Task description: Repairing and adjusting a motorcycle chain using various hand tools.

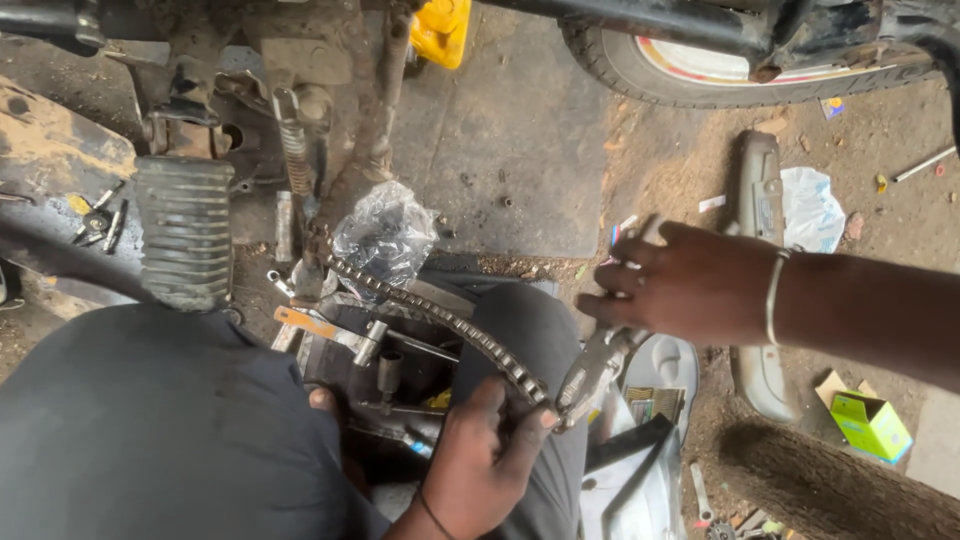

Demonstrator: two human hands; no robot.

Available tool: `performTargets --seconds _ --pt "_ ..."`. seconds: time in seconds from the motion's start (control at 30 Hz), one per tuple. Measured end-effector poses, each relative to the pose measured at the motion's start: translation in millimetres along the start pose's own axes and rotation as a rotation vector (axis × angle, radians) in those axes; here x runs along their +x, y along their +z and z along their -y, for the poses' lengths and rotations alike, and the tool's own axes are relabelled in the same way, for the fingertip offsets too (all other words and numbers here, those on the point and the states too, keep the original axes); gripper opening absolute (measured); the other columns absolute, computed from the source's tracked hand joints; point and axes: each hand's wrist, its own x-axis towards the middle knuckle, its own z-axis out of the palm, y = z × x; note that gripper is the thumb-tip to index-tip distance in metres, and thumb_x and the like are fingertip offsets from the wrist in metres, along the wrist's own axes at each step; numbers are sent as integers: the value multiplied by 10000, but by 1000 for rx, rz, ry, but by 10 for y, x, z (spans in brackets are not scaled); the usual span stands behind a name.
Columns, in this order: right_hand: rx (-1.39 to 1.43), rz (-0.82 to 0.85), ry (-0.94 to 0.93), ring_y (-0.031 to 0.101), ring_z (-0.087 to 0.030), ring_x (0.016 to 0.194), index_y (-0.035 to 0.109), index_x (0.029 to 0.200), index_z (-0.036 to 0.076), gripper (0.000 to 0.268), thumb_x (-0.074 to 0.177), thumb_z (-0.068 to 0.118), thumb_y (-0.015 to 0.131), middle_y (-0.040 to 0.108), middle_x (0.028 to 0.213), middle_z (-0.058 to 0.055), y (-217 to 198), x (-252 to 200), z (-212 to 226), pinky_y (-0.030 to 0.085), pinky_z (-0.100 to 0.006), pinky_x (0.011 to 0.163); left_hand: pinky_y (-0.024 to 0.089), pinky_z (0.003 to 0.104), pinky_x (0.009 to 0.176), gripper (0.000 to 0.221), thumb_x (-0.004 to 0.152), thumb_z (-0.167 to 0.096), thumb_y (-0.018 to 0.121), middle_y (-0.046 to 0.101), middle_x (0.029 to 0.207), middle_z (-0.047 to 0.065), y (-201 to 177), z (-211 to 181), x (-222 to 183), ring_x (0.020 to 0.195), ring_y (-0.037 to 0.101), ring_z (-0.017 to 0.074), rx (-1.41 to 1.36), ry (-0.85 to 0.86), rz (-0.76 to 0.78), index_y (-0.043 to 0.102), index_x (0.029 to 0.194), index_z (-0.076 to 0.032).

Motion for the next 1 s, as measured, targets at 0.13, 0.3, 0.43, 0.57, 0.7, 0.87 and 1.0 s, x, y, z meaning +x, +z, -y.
performTargets --seconds 0.13,0.3,0.43,0.57,0.7,0.87,1.0 --pt "-68 24 -38 429 -375 1414 324 1559 166 739 902 257 650 439 1551 -145 2 119 -45 481 -496 1020 514 298 526 244 922 -176 748 672 689 99 7 -28 6 575 632 138 -19 -36 -7 579 870 -9" --pt "-42 85 -61 367 -367 1447 301 1564 158 724 929 218 645 387 1584 -117 107 174 -65 440 -526 1076 518 275 514 203 912 -151 737 690 696 76 -11 -83 34 575 650 112 -65 -94 21 594 887 -9" --pt "90 12 -97 485 -322 1316 414 1445 126 696 836 223 736 520 1397 -128 -8 108 -102 346 -529 1148 502 268 489 193 910 -144 730 672 686 62 -1 -91 28 561 634 97 -75 -133 32 594 889 -7" --pt "213 239 -126 510 -260 1237 475 1350 52 666 810 266 800 495 1301 -117 -121 87 -112 374 -403 1152 494 261 502 206 924 -126 744 659 659 66 19 -29 -5 565 599 84 -103 -111 5 598 867 7" --pt "293 121 -157 494 -295 1251 458 1400 53 774 744 230 829 492 1379 -154 -24 131 -114 370 -423 1115 489 252 529 155 929 -98 737 646 696 60 19 -63 15 603 588 62 -210 -102 9 621 922 5" --pt "388 157 -172 514 -265 1285 460 1393 108 591 864 105 724 559 1320 -84 158 208 -140 327 -497 1143 481 248 497 179 876 -103 762 679 676 36 14 -123 56 550 615 61 -108 -133 -6 619 931 -10" --pt "370 58 -184 533 -253 1284 486 1411 141 672 795 121 755 592 1323 -55 147 233 -155 342 -494 1136 438 276 464 159 879 -96 749 662 669 48 26 -66 61 518 567 84 -119 -191 11 631 937 -6"
